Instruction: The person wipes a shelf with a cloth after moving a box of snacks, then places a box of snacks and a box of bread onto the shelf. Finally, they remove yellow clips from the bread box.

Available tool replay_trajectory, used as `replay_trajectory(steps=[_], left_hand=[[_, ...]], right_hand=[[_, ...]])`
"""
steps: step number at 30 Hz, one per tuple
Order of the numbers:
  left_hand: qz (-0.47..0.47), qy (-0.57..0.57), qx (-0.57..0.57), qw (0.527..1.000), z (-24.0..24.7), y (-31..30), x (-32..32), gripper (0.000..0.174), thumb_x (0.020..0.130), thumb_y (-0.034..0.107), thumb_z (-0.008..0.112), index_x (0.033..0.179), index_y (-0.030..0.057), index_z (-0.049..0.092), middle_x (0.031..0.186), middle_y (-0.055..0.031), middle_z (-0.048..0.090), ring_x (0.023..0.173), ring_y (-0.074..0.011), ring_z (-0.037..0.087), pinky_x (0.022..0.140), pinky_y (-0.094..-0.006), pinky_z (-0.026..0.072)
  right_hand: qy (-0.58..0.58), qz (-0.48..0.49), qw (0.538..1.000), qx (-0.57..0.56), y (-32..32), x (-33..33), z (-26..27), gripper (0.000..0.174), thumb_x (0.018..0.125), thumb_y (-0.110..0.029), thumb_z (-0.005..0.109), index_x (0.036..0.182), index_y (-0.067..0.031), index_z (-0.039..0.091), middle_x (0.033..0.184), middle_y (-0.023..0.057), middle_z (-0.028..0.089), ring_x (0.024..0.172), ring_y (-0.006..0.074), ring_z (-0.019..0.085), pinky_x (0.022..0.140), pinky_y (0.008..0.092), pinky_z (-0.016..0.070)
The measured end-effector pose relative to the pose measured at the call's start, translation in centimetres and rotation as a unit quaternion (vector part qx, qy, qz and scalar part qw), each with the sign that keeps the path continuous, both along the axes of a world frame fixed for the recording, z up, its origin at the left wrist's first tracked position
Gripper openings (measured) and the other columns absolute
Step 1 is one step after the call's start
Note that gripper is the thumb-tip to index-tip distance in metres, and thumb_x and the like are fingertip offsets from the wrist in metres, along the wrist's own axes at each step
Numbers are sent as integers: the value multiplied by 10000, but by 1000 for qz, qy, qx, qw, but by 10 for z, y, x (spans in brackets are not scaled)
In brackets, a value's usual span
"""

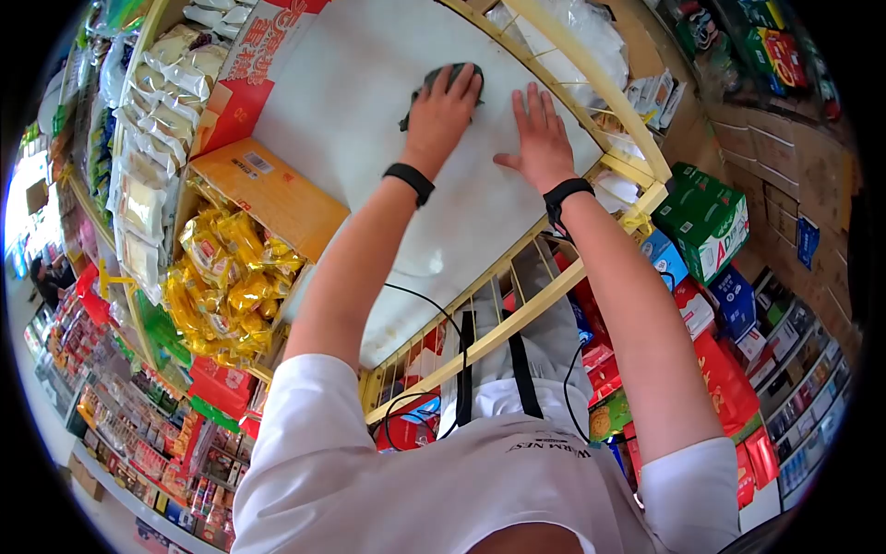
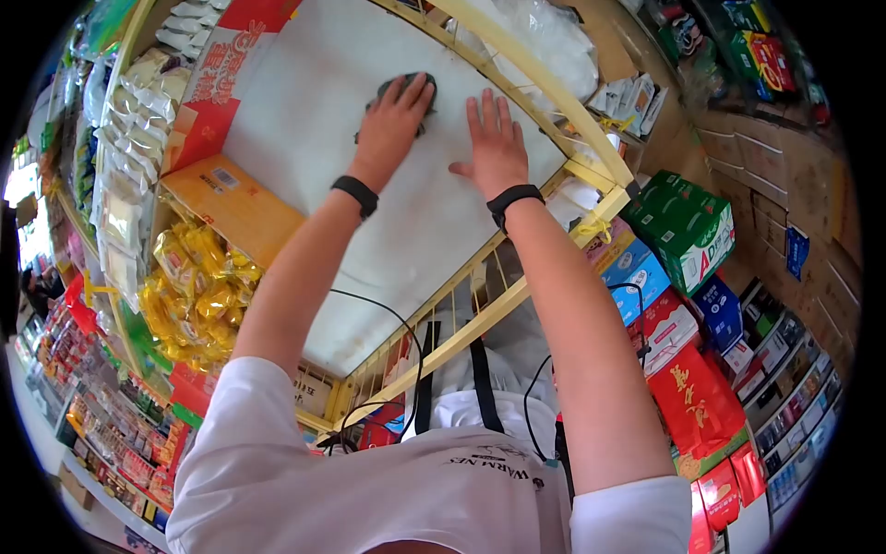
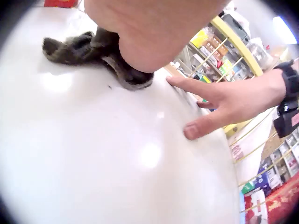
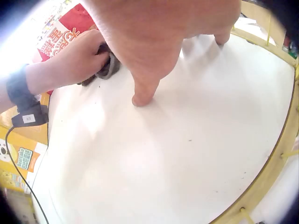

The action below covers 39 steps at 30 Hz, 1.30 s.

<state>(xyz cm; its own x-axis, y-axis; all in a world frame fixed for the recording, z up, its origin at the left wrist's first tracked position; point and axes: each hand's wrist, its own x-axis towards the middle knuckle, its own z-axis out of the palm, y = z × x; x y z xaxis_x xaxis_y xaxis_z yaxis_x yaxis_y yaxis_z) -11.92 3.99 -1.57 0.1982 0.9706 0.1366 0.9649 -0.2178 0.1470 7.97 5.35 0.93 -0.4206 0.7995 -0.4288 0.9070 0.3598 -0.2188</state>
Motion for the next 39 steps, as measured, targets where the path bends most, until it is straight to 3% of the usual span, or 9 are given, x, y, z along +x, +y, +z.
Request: replay_trajectory(steps=[7,12,15,16,19,25,31,37,39], left_hand=[[142,-16,83,986,-11,70,-25,480,826,5,608,1298,88,633,1381,-54,631,1268,-355,576,987,-429,546],[2,-40,69,997,-27,14,44,507,819,68,622,1322,122,646,1457,-36,586,1288,-283,566,1020,-393,520],[-76,-61,33,995,-20,34,10,459,843,53,606,1295,120,652,1426,-47,606,1271,-279,582,988,-388,541],[33,-141,-60,988,-11,52,-6,444,847,43,605,1284,110,651,1391,-68,630,1251,-302,596,966,-397,550],[116,-38,85,989,-2,68,-11,468,834,18,588,1293,88,646,1373,-79,644,1233,-335,600,965,-415,541],[-41,-32,71,996,-19,35,42,455,880,115,603,1332,75,636,1447,-37,584,1305,-299,559,993,-442,528],[95,-28,76,992,-16,63,16,546,822,23,607,1367,64,616,1436,-56,613,1284,-341,573,996,-409,536],[-66,-24,13,997,-13,43,33,539,847,38,609,1379,121,618,1512,4,539,1349,-265,530,986,-416,539],[-20,-37,8,999,-12,58,11,541,839,13,598,1363,143,636,1496,14,555,1347,-252,535,965,-413,549]], right_hand=[[-11,8,1000,-16,2,-2,2,1150,782,-448,850,1641,-106,167,1713,180,86,1571,386,136,1227,549,274],[-23,10,999,-21,-3,-5,5,1159,785,-450,848,1644,-104,151,1713,179,87,1576,384,112,1224,554,272],[-33,8,999,-31,4,-6,4,1158,790,-449,844,1646,-106,143,1713,178,84,1575,386,113,1225,555,270],[-16,9,1000,-21,1,-4,2,1154,791,-448,843,1645,-105,147,1714,177,82,1575,386,112,1225,556,270],[0,4,1000,-23,-1,0,0,1151,794,-447,841,1645,-103,148,1715,176,73,1576,391,100,1226,561,264],[-21,15,1000,-13,0,-3,0,1152,795,-441,841,1647,-102,145,1718,176,63,1576,402,85,1225,569,260],[38,-15,999,12,-4,0,-3,1106,764,-389,868,1622,-94,235,1709,147,141,1571,373,144,1220,571,270],[-8,-9,1000,-21,-1,-5,-2,1115,779,-392,856,1633,-111,196,1718,128,109,1578,361,123,1229,566,256],[1,1,1000,-3,-1,-4,-1,1128,780,-436,850,1636,-101,197,1715,161,98,1572,400,113,1215,579,281]])
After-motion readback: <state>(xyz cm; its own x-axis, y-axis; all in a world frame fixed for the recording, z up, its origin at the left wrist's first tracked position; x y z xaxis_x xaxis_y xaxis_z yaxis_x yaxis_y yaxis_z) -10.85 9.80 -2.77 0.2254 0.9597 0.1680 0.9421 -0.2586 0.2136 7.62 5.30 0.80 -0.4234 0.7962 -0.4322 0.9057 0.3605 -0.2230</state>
